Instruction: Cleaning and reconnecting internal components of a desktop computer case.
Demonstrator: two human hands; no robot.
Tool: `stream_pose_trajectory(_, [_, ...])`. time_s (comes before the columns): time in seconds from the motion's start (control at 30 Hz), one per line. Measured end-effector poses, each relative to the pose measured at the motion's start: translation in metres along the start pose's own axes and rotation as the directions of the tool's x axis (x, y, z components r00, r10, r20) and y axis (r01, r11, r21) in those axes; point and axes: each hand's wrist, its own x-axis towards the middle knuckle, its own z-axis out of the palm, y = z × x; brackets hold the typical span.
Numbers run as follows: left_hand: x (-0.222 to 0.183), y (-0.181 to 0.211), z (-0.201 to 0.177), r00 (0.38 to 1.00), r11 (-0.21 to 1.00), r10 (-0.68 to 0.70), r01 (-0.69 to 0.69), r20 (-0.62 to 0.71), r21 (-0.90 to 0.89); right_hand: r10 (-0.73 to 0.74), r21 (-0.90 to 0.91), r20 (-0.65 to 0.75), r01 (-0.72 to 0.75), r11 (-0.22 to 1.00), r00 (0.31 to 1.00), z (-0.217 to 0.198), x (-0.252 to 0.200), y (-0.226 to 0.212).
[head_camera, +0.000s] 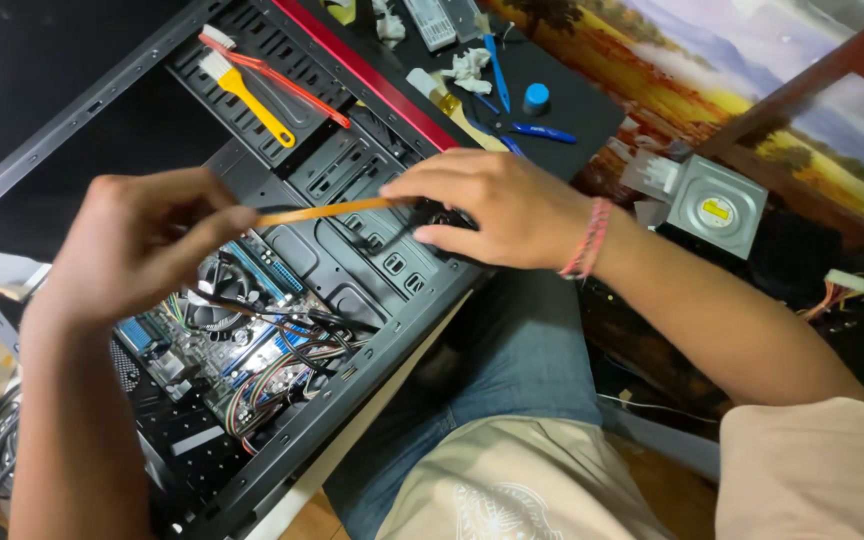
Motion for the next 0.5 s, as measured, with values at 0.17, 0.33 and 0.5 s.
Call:
stream_pose_trajectory(0.17, [0.004, -0.034, 0.001, 0.992, 0.975, 0.126, -0.119, 0.026, -0.188, 0.016, -0.032, 0.043, -0.015, 0.999, 0.999, 0.022, 0.015, 0.0])
stream_pose_trajectory(0.33, [0.007, -0.022, 0.008, 0.974, 0.982, 0.179, -0.186, 0.136, 0.044, -0.093, 0.042, 0.128, 0.088, 0.995, 0.987, 0.028, 0.024, -0.004])
stream_pose_trajectory(0.5, [0.011, 0.004, 0.027, 0.927, 0.829, -0.347, 0.231, 0.145, 0.509, -0.049, 0.023, 0.162, 0.046, 0.999, 0.986, 0.003, 0.01, -0.005])
